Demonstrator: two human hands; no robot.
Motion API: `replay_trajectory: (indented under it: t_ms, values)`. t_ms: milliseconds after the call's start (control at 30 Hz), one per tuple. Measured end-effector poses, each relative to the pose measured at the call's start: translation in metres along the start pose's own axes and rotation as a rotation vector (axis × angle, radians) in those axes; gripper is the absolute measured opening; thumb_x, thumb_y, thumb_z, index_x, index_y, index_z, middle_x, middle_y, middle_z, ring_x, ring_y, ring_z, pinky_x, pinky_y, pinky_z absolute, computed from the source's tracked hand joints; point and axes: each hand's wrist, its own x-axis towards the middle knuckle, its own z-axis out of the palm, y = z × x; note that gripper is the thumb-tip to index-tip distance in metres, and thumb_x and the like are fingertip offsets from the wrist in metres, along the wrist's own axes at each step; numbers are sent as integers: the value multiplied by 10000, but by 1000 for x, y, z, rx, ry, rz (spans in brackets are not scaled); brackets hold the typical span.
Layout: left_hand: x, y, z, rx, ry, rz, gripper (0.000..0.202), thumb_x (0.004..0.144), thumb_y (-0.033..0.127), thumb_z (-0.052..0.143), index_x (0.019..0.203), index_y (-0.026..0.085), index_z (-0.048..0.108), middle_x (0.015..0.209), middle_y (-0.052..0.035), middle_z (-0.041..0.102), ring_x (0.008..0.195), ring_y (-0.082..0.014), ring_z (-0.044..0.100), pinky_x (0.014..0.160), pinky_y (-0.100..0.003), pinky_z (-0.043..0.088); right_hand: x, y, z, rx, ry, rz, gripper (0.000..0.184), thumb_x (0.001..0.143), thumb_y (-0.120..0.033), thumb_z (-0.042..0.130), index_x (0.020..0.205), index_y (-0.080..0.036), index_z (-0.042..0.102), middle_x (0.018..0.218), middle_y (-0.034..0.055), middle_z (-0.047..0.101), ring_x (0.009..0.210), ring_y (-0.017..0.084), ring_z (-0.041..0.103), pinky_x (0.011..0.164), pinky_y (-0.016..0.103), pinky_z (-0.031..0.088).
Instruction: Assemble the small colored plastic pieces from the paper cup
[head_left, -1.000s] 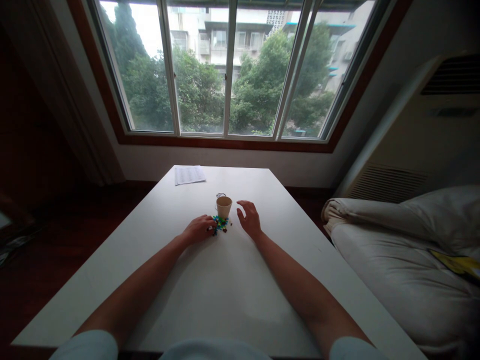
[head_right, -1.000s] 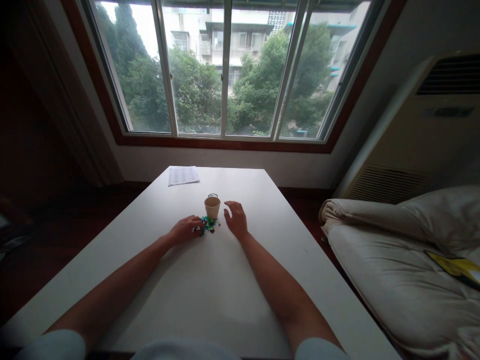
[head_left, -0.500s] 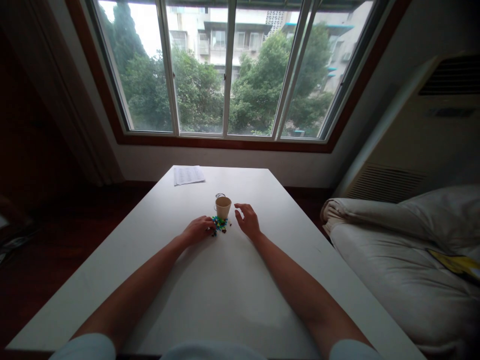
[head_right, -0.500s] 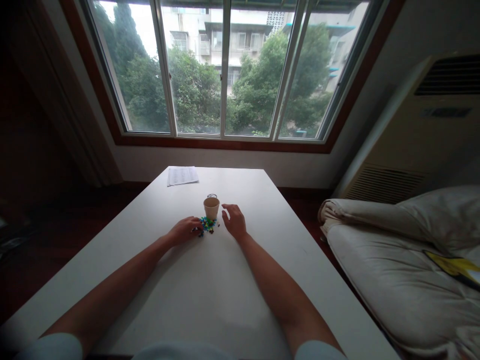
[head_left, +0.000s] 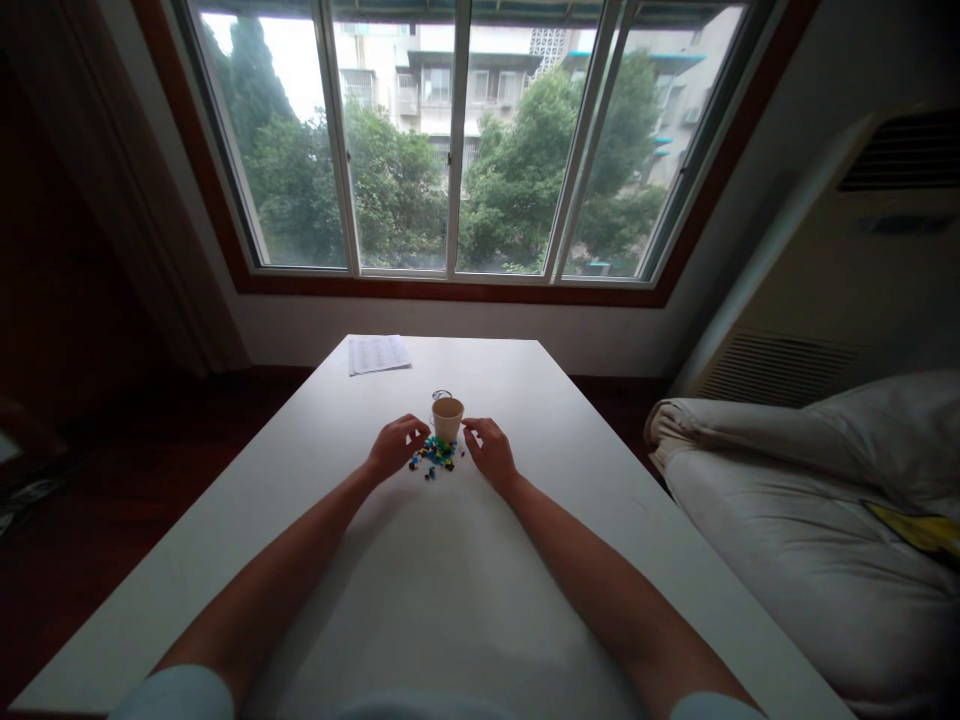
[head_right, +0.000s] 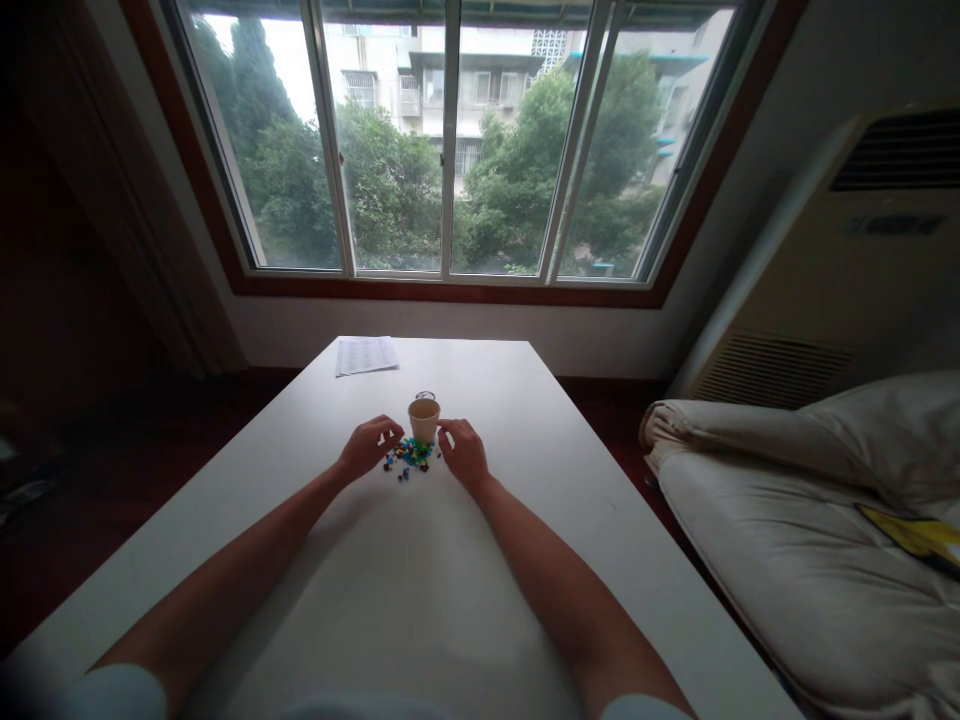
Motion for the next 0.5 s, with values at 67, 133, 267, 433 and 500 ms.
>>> replay_trajectory:
  t_ms: [67, 133, 267, 433, 500]
  values:
    - [10, 0, -1, -55, 81, -48, 177, 955, 294, 607, 958, 200, 756, 952, -53, 737, 763, -136, 633, 725, -261, 503, -1, 0, 1, 6, 0, 10, 251, 1000, -246, 524, 1148, -233, 726, 961, 77, 737, 893, 235, 683, 793, 397, 594]
    - [22, -1, 0, -108, 158, -124, 177, 934, 323, 635, 961, 201, 761, 947, -46, 752, 750, -138, 628, 715, -264, 501, -3, 0, 3, 17, -4, 11, 253, 997, -236, 526, 1151, -231, 727, 972, 79, 739, 886, 233, 683, 790, 395, 596]
    - [47, -3, 6, -263, 263, -291, 211, 885, 374, 676, 955, 198, 768, 904, -34, 765, 705, -139, 607, 677, -263, 487, -5, 2, 4, 35, -14, 15, 246, 995, -229, 532, 1144, -230, 728, 999, 83, 740, 887, 228, 686, 779, 383, 601]
    - [72, -3, 16, -403, 306, -356, 230, 840, 366, 700, 962, 182, 765, 927, -50, 769, 693, -135, 594, 671, -268, 488, -6, 2, 4, 41, -24, 19, 246, 993, -214, 533, 1153, -231, 719, 1003, 76, 741, 894, 226, 680, 797, 386, 593]
    - [78, -3, 19, -400, 300, -356, 225, 838, 363, 701, 960, 186, 766, 938, -48, 770, 686, -130, 590, 681, -272, 487, -6, 1, 4, 39, -24, 21, 247, 993, -215, 532, 1153, -233, 719, 1006, 75, 741, 889, 227, 679, 807, 393, 590]
